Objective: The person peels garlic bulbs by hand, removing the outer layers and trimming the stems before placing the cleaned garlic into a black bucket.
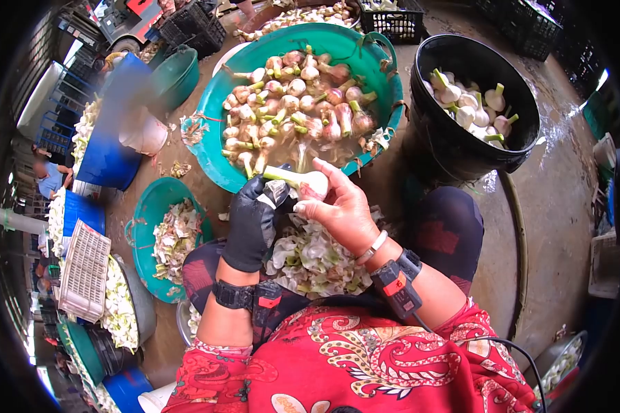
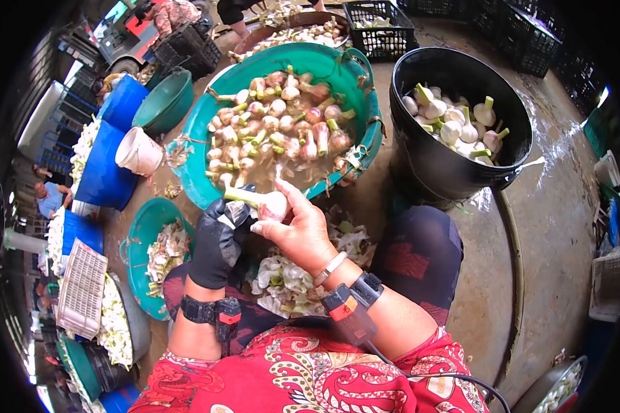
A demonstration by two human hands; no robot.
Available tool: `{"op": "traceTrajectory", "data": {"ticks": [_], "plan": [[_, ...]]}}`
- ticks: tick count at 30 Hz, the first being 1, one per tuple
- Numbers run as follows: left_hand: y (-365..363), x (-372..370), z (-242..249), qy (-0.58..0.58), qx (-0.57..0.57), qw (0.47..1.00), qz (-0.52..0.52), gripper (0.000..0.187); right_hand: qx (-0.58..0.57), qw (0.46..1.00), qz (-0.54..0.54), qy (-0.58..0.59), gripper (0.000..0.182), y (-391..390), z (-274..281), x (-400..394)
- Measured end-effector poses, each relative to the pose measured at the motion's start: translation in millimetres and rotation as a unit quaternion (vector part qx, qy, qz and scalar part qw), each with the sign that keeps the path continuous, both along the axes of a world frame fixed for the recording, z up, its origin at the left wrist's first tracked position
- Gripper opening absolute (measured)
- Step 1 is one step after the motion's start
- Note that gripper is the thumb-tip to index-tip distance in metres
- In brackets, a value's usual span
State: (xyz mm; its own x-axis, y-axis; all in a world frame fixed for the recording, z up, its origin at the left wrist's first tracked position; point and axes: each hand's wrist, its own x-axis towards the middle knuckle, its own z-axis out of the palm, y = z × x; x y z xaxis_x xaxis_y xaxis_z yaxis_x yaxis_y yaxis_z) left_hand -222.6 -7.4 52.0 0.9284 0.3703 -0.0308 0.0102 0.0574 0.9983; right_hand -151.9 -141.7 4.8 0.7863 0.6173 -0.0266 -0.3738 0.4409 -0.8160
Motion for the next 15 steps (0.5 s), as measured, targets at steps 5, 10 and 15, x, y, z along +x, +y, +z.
{"op": "traceTrajectory", "data": {"ticks": [5,10,15], "plan": [[1,-1,-4,-0.008,0.13,0.992,-0.005,0.027,-0.048,0.983,-0.04,-0.173,0.065,2,-10,1],[25,-6,-11,0.043,0.265,0.963,-0.026,0.025,0.096,0.894,0.311,0.308,0.034,-23,4,31],[10,-3,-5,0.067,0.035,0.996,-0.052,0.042,0.136,0.844,0.436,0.28,0.033,-21,5,21]]}}
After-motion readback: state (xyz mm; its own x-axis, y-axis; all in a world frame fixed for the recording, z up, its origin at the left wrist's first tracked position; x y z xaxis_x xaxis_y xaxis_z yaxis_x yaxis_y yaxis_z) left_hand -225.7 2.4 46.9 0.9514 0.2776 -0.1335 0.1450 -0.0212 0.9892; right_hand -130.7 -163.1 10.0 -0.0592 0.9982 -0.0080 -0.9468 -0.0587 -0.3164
